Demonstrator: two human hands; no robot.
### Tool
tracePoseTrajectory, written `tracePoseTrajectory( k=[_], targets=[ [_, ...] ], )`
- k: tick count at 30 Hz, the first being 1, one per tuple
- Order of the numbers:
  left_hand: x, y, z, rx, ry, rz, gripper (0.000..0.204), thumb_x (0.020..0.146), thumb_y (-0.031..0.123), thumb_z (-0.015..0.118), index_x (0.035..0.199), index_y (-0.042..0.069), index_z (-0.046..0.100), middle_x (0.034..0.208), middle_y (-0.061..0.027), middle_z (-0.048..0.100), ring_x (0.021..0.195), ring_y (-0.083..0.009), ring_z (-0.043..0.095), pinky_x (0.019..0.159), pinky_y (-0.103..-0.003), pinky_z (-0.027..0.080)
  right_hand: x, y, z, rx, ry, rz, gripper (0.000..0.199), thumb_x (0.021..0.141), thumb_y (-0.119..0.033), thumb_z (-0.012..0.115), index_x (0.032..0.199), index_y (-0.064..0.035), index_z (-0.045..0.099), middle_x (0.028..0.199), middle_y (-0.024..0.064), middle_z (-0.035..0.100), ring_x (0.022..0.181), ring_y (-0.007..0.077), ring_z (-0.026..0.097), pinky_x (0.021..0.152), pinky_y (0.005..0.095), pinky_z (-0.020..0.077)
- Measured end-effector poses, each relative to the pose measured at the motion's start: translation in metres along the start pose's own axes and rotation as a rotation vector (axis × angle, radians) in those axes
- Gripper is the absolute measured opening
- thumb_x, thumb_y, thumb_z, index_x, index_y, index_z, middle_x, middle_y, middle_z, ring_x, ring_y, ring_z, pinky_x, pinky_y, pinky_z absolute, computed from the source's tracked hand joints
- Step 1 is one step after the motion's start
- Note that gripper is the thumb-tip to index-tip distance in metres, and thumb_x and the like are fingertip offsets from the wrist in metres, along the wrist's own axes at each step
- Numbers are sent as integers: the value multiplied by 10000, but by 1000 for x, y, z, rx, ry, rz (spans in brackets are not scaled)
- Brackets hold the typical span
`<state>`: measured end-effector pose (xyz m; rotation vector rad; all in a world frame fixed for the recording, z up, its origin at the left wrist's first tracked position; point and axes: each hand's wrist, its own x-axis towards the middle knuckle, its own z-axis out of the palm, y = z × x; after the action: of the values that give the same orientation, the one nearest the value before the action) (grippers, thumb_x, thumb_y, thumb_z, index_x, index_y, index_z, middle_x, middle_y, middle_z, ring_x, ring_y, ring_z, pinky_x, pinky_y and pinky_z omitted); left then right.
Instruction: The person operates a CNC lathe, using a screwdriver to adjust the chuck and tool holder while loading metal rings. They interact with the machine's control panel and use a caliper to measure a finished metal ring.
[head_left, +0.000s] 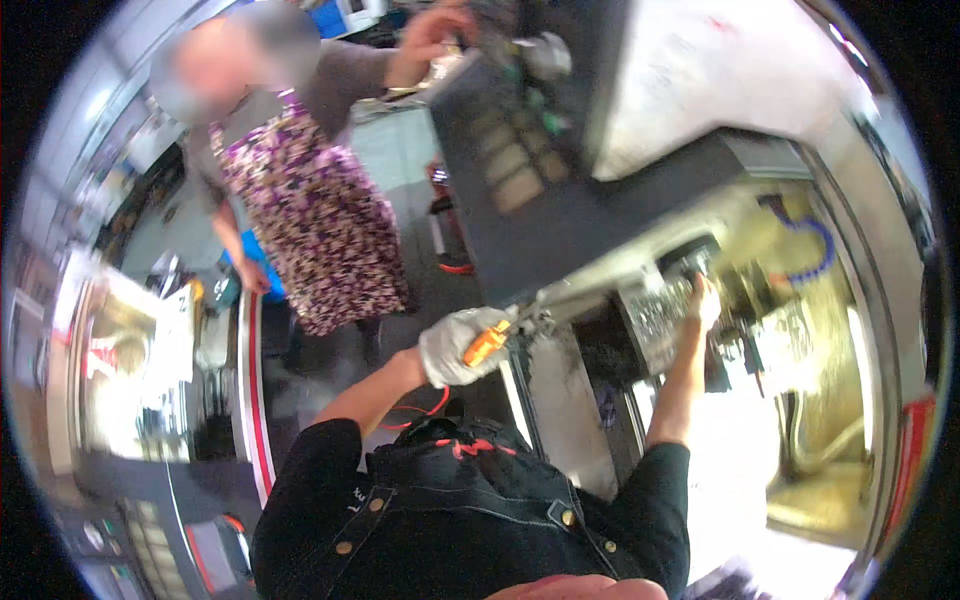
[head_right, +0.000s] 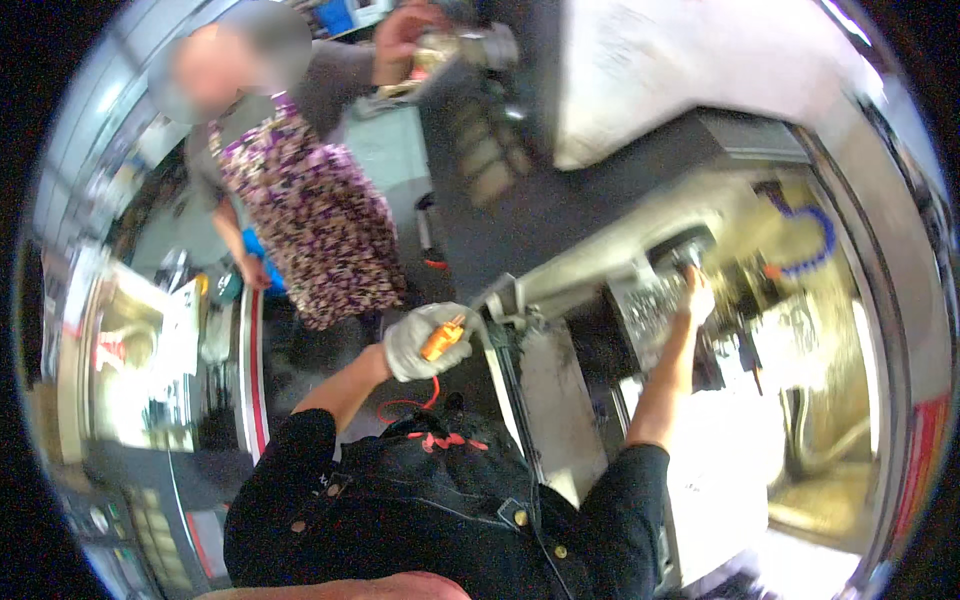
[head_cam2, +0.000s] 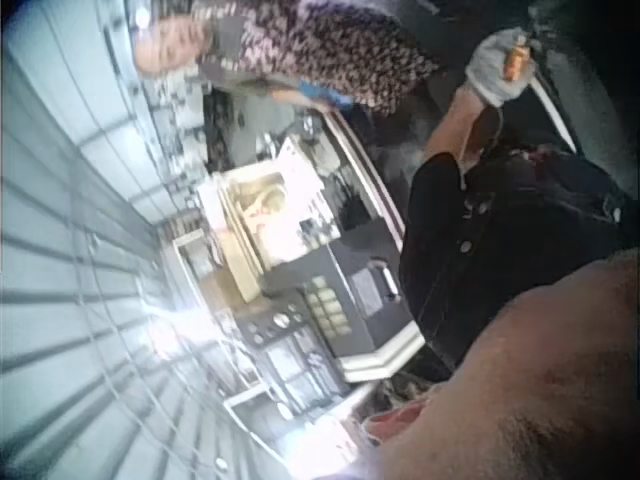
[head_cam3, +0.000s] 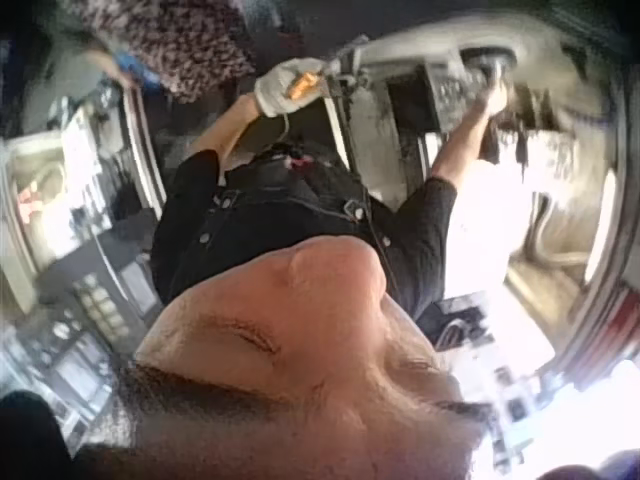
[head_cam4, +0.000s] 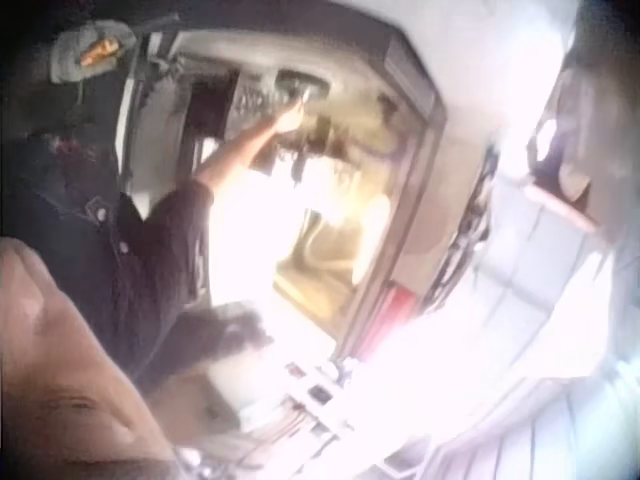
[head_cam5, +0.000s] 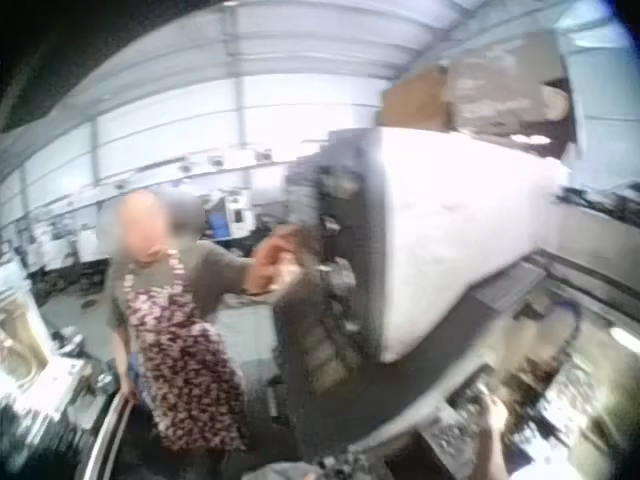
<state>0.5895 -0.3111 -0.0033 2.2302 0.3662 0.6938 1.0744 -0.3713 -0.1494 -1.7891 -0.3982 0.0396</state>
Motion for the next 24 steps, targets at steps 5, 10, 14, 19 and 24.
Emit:
tracePoseTrajectory(
  k=[5, 10, 14, 19, 24],
  targets=[
    [19, 15, 20, 22, -103, 74, 288, 739, 128, 643, 993, 50, 531, 740, -42, 523, 672, -187, 519, 627, -302, 432, 24, 41, -16, 523, 137, 6, 215, 772, -228, 633, 860, -34, 662, 890, 55, 635, 775, 150, 565, 721, 268, 441],
    [29, 10, 28, 177, -106, 162, 304, 725, 124, 642, 997, 39, 536, 802, -91, 570, 717, -248, 570, 663, -316, 460, 11, 34, -12, 396, 189, -133, 255, 755, -222, 667, 902, -15, 644, 893, 65, 630, 792, 143, 566, 720, 270, 442],
    [48, 8, 25, 179, -116, 164, 303, 714, 121, 642, 989, 52, 536, 815, -111, 583, 730, -266, 583, 647, -337, 460, 38, 34, -21, 742, 45, 211, 248, 744, -244, 693, 904, -68, 623, 836, 23, 618, 751, 126, 550, 654, 251, 424],
    [88, 17, -8, -10, -217, -81, 231, 737, 99, 580, 957, 70, 516, 769, -34, 551, 670, -163, 540, 629, -283, 439, 60, 41, -17, 629, 32, 294, 299, 756, -210, 688, 992, -80, 560, 857, 15, 577, 680, 114, 504, 567, 238, 389],
    [152, 9, -41, 38, -259, 230, 285, 721, 36, 547, 995, 66, 475, 965, -64, 501, 866, -179, 502, 780, -315, 413, 77, 74, -20, 367, 84, -177, 514, 737, -71, 665, 1219, -60, 488, 1178, 102, 536, 934, 181, 539, 759, 280, 443]
  ],
)
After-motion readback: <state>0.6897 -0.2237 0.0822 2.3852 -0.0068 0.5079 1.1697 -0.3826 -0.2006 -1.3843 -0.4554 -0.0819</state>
